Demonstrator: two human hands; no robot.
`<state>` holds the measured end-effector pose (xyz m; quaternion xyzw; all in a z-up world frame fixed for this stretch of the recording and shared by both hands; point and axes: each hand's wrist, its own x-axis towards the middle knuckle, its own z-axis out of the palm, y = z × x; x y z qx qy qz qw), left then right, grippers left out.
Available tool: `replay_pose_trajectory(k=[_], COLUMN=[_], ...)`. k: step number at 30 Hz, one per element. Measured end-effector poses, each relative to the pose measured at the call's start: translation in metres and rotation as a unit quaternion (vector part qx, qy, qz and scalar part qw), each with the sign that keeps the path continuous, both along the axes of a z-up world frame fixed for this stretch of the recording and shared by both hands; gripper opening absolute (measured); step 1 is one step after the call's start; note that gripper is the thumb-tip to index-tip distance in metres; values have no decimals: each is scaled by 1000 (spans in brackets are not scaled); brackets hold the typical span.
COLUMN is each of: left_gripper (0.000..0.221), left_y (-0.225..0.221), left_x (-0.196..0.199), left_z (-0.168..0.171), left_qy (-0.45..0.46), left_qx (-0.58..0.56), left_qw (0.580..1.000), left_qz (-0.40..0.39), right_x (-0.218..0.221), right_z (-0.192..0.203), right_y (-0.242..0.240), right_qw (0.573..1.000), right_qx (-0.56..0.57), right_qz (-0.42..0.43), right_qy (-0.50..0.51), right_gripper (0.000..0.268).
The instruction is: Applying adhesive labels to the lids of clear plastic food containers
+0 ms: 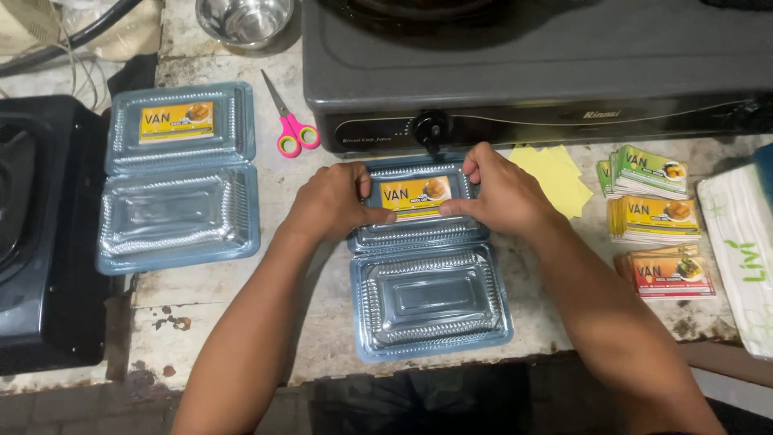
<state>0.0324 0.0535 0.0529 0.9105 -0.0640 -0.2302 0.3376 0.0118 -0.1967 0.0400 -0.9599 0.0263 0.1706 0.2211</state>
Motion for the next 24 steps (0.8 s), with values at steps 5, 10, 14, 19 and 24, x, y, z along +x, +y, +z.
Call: replay_pose_trajectory(k=[5, 10, 14, 19, 24], left_gripper=[48, 52, 65, 71, 61], left_y=[8, 4, -5, -10, -5], left_x=[4, -4, -6, -1, 4], left_z=[-17, -1, 0, -12, -21], left_qy=[-17, -50, -98, -92, -72], left_qx=[-27, -81, 15, 97, 51], left_qw=[999, 994, 995, 991, 996], left_qz=[5, 56, 33, 4, 26], right_x=[0, -1, -5, -2, -1], right_z=[8, 5, 8, 1, -16], right_y=[-12, -11, 13, 14, 1], right_qw=[1000, 993, 999, 999, 997], right_qx=[19, 109, 36, -26, 23], right_qz=[4, -4, -18, -8, -13], right_qy=[-11, -45, -36, -20, -76], right_gripper=[62, 55, 68, 73, 50])
